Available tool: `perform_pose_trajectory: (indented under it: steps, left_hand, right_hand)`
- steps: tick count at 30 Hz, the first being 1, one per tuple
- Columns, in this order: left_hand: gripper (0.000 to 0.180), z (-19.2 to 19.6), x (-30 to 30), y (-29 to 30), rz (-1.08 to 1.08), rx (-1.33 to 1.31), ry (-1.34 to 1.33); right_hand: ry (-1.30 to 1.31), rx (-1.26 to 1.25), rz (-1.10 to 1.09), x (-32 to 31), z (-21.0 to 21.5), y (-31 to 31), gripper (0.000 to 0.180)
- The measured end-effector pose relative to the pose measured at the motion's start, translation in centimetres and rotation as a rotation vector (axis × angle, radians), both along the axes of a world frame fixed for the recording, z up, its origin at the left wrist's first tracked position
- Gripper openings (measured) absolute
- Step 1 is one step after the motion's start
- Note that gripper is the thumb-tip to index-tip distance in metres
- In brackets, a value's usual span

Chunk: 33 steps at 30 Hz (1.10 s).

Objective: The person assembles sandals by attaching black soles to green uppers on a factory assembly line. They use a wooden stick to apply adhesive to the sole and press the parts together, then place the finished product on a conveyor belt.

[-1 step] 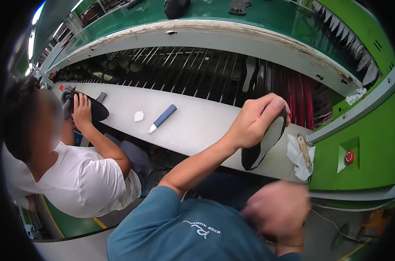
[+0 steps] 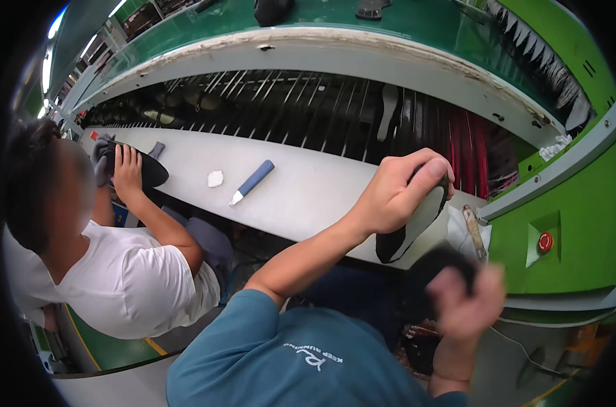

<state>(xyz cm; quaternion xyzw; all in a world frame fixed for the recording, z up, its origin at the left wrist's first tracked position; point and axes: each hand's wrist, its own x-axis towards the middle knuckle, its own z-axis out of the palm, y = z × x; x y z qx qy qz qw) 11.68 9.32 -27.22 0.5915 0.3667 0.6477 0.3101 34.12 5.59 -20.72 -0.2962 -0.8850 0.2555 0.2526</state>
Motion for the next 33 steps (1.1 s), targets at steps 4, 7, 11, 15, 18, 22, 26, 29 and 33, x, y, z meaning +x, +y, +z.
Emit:
perform_pose_trajectory:
  steps: [4, 7, 11, 15, 18, 22, 26, 29, 33]
  left_hand:
    - [0.024, 0.3, 0.8, 0.0, 0.007, 0.044, 0.002]
    - [0.022, 0.8, 0.7, 0.3, -0.02, 0.041, -0.004]
    - [0.026, 0.5, 1.2, -0.9, -0.042, -0.029, -0.06]
    - [0.031, -0.3, 1.1, -1.4, -0.091, 0.009, -0.135]
    - [0.03, -0.5, 0.9, -1.7, -0.106, 0.016, -0.152]
    - [0.028, -0.8, 1.1, -1.9, -0.111, 0.039, -0.087]
    - [0.029, -1.0, 0.9, -2.4, -0.105, 0.067, -0.065]
    - [0.028, -1.3, 0.6, -2.7, -0.096, 0.065, -0.045]
    - [0.038, -0.7, 0.4, -2.9, -0.109, 0.019, -0.008]
  right_hand:
    - [0.865, -0.413, -0.403, -0.4, -8.8, 10.7, 0.013]
    - [0.713, -0.492, -0.46, 0.4, -15.0, 15.5, 0.025]
    - [0.278, -0.074, -0.465, -0.5, -20.3, 16.7, 0.038]
    - [0.026, 0.314, -0.531, 1.0, -18.2, 13.6, 0.047]
    - [-0.149, 0.402, -0.661, 5.1, -18.6, 12.6, 0.043]
    - [-0.35, 0.322, -0.623, 8.2, -20.2, 13.4, 0.04]
    - [-0.315, 0.275, -0.616, 8.0, -19.6, 13.7, 0.039]
    - [-0.22, 0.251, -0.583, 8.4, -18.1, 13.9, 0.039]
    - [-0.09, 0.309, -0.643, 7.9, -13.6, 13.1, 0.039]
